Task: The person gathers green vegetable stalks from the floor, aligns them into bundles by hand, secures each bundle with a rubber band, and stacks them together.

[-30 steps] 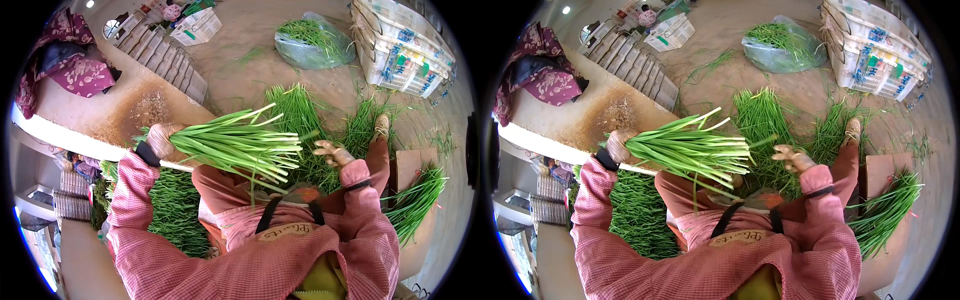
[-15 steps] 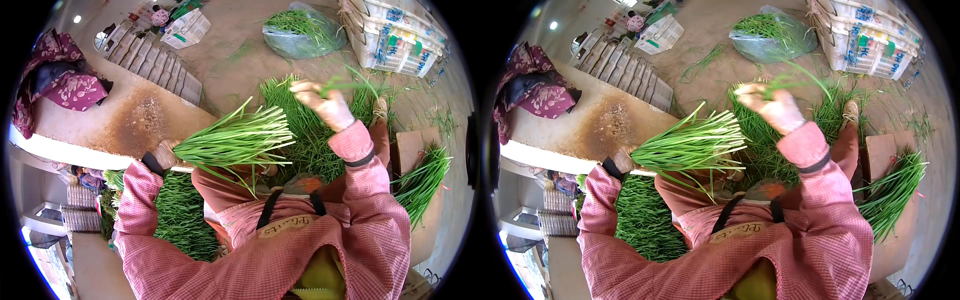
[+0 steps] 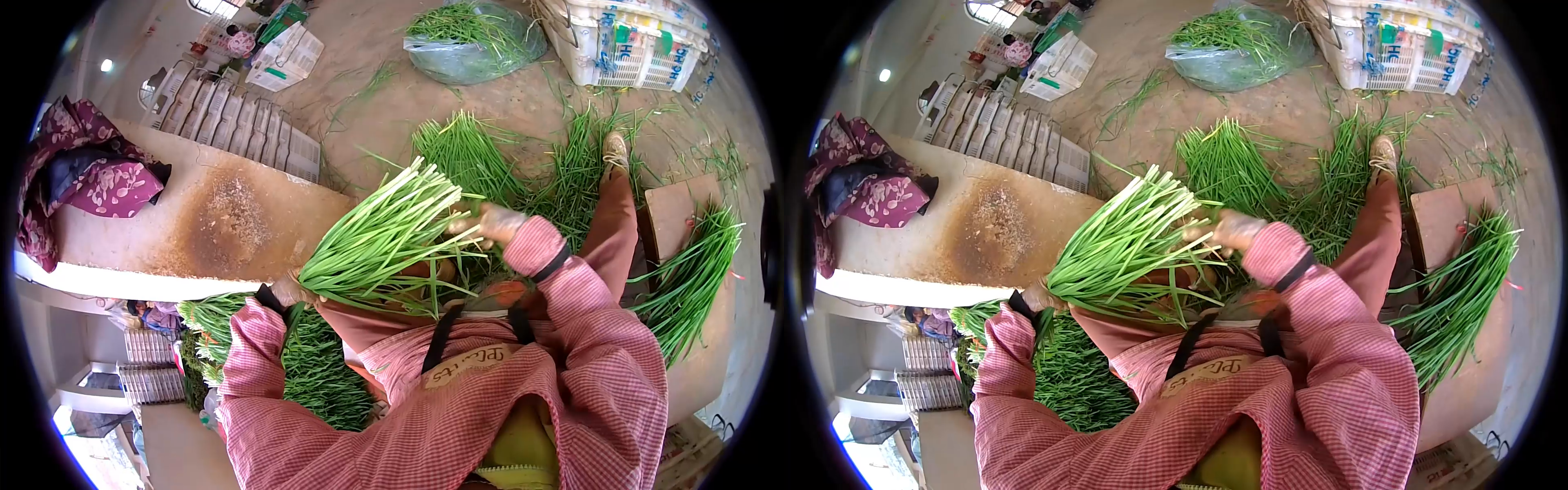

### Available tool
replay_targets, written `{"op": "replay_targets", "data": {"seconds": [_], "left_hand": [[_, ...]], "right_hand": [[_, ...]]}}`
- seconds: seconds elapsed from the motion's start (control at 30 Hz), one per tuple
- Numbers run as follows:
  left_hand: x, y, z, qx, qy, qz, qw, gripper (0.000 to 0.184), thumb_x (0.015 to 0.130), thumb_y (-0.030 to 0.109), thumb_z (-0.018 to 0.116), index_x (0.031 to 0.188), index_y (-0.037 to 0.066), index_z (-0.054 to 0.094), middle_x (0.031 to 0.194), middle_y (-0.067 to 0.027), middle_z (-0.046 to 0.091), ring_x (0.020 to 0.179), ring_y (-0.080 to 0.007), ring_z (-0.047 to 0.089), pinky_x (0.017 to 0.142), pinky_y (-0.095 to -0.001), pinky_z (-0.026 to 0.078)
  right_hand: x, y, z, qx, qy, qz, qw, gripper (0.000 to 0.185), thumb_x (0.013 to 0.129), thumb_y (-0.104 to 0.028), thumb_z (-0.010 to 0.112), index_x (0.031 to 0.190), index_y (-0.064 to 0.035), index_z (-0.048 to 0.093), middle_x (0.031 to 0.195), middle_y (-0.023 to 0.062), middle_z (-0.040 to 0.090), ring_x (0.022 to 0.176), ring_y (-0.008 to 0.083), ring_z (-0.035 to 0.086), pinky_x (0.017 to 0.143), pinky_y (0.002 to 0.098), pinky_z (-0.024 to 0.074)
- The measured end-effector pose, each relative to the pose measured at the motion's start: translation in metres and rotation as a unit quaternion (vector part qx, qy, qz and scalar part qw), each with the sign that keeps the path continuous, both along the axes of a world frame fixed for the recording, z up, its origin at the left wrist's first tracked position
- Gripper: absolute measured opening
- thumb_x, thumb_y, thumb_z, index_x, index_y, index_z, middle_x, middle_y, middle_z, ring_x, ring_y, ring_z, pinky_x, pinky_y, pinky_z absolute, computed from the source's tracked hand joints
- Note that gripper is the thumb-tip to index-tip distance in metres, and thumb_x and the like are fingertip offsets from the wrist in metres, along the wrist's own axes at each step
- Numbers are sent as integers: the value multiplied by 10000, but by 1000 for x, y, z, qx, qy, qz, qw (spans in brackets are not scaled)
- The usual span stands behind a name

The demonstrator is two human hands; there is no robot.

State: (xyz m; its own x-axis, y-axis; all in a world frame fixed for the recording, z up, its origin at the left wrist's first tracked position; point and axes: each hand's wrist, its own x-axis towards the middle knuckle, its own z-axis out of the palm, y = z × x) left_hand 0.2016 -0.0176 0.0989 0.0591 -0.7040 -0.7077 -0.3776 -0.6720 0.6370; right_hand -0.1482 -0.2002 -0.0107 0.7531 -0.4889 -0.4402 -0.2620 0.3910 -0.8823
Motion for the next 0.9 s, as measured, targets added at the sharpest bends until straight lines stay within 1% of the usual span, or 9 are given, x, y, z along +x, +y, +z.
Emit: {"op": "replay_targets", "data": {"seconds": [0.2, 0.33, 0.37, 0.43, 0.53, 0.57, 0.7, 0.8, 0.9], "left_hand": [[4, 9, -1, 4, 67, 16, 998, 371, 610, -164, 605, 931, 19, 562, 726, -98, 615, 570, -156, 573, 460, -246, 461], [-4, 6, -1, 26, 70, 3, 997, 385, 631, -155, 599, 962, 35, 556, 755, -101, 616, 577, -168, 572, 478, -258, 466], [-3, 5, -7, 22, 78, -14, 997, 385, 626, -159, 599, 962, 24, 557, 769, -108, 619, 572, -174, 574, 478, -260, 467], [-11, 2, -10, 35, 78, -2, 996, 385, 618, -156, 608, 958, 17, 558, 768, -109, 619, 570, -177, 575, 475, -260, 466], [-21, 2, -9, 8, 56, -2, 998, 394, 594, -151, 633, 948, 6, 560, 753, -104, 619, 568, -172, 578, 461, -258, 460], [-27, 3, -2, 7, 57, 7, 998, 383, 591, -151, 635, 933, 8, 566, 736, -97, 619, 561, -165, 575, 456, -256, 457], [-16, 15, -8, 8, 50, 29, 998, 318, 588, -150, 635, 854, 17, 588, 688, -86, 617, 518, -153, 561, 426, -246, 445], [-28, 9, -4, 4, 49, 47, 998, 331, 596, -161, 613, 878, 11, 583, 709, -100, 618, 528, -165, 569, 435, -253, 452], [-34, 0, -8, 25, 48, 56, 997, 349, 601, -175, 587, 900, 5, 578, 735, -113, 618, 559, -177, 581, 457, -264, 465]], "right_hand": [[-33, -44, -45, 339, -206, -357, 846, 263, 922, -162, 269, 943, -20, 489, 480, -62, 323, 349, 45, 253, 284, 191, 204], [-48, -45, -19, 75, -105, -292, 948, 174, 857, -237, 499, 883, -95, 595, 635, 0, 551, 496, 64, 460, 376, 205, 316], [-38, -39, 8, 15, -24, -214, 977, 226, 764, -284, 621, 915, -115, 617, 895, 93, 614, 771, 135, 545, 612, 295, 448], [-7, -32, -15, -138, 17, -58, 989, 236, 795, -217, 590, 985, -76, 594, 990, 123, 574, 957, 235, 514, 894, 387, 378], [14, -33, -40, -137, -106, -124, 977, 185, 772, -112, 592, 953, -76, 611, 826, 75, 608, 808, 161, 556, 800, 324, 451], [6, -30, -34, 79, -295, -219, 927, 147, 776, -150, 608, 893, -60, 615, 783, 55, 604, 690, 141, 561, 679, 295, 492], [-49, -61, -59, 98, -141, -484, 858, 188, 853, -206, 512, 870, -22, 545, 638, 13, 529, 455, 65, 431, 390, 189, 390], [-58, -36, -50, 62, -34, -256, 964, 413, 779, -195, 616, 1151, -71, 486, 1065, 138, 557, 689, 129, 538, 539, 228, 446], [-14, 20, -56, 82, -49, -79, 992, 878, 663, -224, 723, 1348, -107, 188, 1327, 152, 332, 712, 144, 529, 610, 256, 457]]}}
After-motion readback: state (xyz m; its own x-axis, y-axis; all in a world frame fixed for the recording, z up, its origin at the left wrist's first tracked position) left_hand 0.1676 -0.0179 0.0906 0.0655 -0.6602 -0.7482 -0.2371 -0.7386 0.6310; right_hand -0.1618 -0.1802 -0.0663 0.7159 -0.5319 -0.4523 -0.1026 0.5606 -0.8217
